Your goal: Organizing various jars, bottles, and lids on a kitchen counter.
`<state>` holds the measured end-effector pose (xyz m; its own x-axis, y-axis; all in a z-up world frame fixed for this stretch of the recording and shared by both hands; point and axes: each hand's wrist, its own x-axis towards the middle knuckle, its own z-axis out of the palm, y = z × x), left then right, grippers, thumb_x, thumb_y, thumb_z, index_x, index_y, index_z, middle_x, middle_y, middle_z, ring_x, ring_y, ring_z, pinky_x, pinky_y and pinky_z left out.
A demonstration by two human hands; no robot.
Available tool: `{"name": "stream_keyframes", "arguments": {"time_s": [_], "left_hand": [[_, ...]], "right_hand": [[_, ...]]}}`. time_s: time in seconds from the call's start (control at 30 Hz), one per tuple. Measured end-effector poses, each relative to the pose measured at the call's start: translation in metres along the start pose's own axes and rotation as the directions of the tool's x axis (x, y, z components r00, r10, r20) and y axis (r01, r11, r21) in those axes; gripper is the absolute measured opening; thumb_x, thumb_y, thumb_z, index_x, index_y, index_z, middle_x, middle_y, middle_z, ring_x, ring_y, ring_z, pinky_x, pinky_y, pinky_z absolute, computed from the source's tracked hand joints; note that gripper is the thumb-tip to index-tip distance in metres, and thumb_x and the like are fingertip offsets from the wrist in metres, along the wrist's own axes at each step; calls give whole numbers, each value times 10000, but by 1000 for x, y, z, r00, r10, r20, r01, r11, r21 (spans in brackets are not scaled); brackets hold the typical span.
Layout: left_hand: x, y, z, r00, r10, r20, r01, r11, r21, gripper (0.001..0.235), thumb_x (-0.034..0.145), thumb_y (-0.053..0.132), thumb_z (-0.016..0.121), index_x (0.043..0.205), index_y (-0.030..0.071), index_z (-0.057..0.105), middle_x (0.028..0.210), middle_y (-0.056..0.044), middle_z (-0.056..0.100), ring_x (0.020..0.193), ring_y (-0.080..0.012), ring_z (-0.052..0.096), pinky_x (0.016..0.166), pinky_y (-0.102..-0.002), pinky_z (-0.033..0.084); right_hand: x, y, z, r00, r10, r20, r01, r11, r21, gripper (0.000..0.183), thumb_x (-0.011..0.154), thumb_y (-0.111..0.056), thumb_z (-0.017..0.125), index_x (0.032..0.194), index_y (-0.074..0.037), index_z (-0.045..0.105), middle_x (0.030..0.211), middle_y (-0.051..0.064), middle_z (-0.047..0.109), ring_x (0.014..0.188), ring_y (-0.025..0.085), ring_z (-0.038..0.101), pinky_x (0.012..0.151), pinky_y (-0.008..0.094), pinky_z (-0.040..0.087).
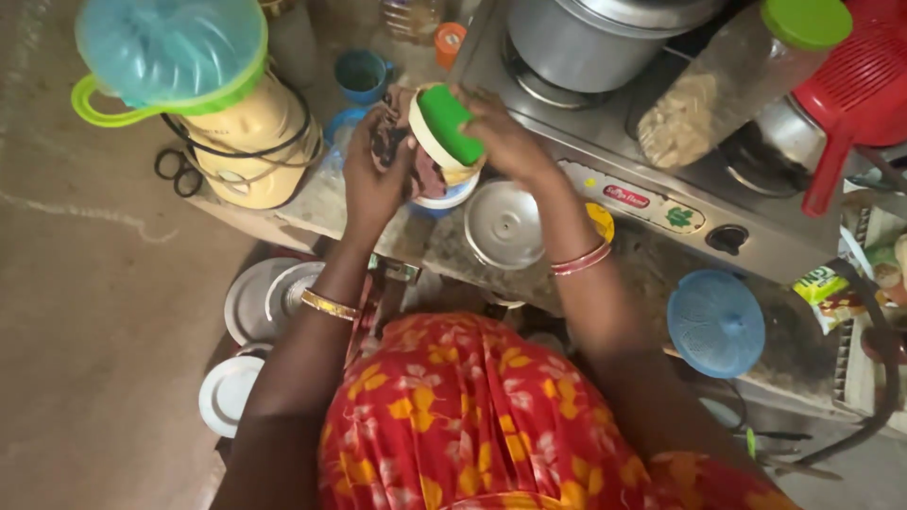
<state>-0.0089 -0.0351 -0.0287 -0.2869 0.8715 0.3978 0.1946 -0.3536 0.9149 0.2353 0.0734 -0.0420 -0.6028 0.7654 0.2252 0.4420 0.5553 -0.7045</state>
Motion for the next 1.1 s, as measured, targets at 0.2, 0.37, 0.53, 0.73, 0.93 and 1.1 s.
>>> {"name": "stream_keyframes", "arguments": {"time_s": [0.2,0.37,0.53,0.73,0.93,1.1], "left_hand": [[3,-20,-6,997,-66,39,70,991,-115,517,984,204,741,1420,8,543,1318,-140,669,1211,-207,642,1050,-340,501],[-6,-43,-11,990,-110,-92,84,966,-246,463,1009,208,730,1408,26,580,1334,-116,659,1225,-191,604,1067,-330,477],[-18,-42,-3,980,-126,-152,79,955,-284,464,992,198,746,1394,32,583,1307,-106,645,1187,-191,587,1036,-326,471],[-38,-18,-8,997,65,-51,-70,992,-101,388,978,188,754,1307,48,603,1247,-108,646,1135,-213,618,983,-328,493],[-17,-7,-13,945,323,47,-324,913,248,405,894,170,803,1221,34,607,1235,-195,637,1176,-386,596,1016,-457,486],[27,0,-18,995,18,99,-48,951,306,400,874,250,780,1189,69,612,1162,-193,652,1094,-373,642,926,-438,510]], "right_hand": [[11,-87,-11,991,100,-92,-124,941,-314,786,877,-352,809,1539,-140,442,1513,213,451,1430,393,404,1181,466,394],[17,-92,-9,946,241,-218,-243,970,14,693,971,-324,701,1538,-141,348,1576,163,431,1380,354,523,1141,444,465],[9,-64,-3,945,-224,-240,168,958,-231,599,1000,-97,625,1572,-156,457,1658,177,379,1534,361,370,1316,488,375],[18,-119,-31,982,118,146,-36,883,-469,1000,665,-432,924,1496,-158,440,1497,185,441,1384,436,372,1086,573,310],[22,-97,-25,984,-111,139,150,936,-319,1059,653,-451,891,1538,-137,401,1548,183,439,1418,431,389,1186,549,333],[24,-97,-21,975,-124,182,190,894,-406,1062,696,-520,934,1559,-140,445,1533,198,413,1396,450,346,1183,557,312]]}}
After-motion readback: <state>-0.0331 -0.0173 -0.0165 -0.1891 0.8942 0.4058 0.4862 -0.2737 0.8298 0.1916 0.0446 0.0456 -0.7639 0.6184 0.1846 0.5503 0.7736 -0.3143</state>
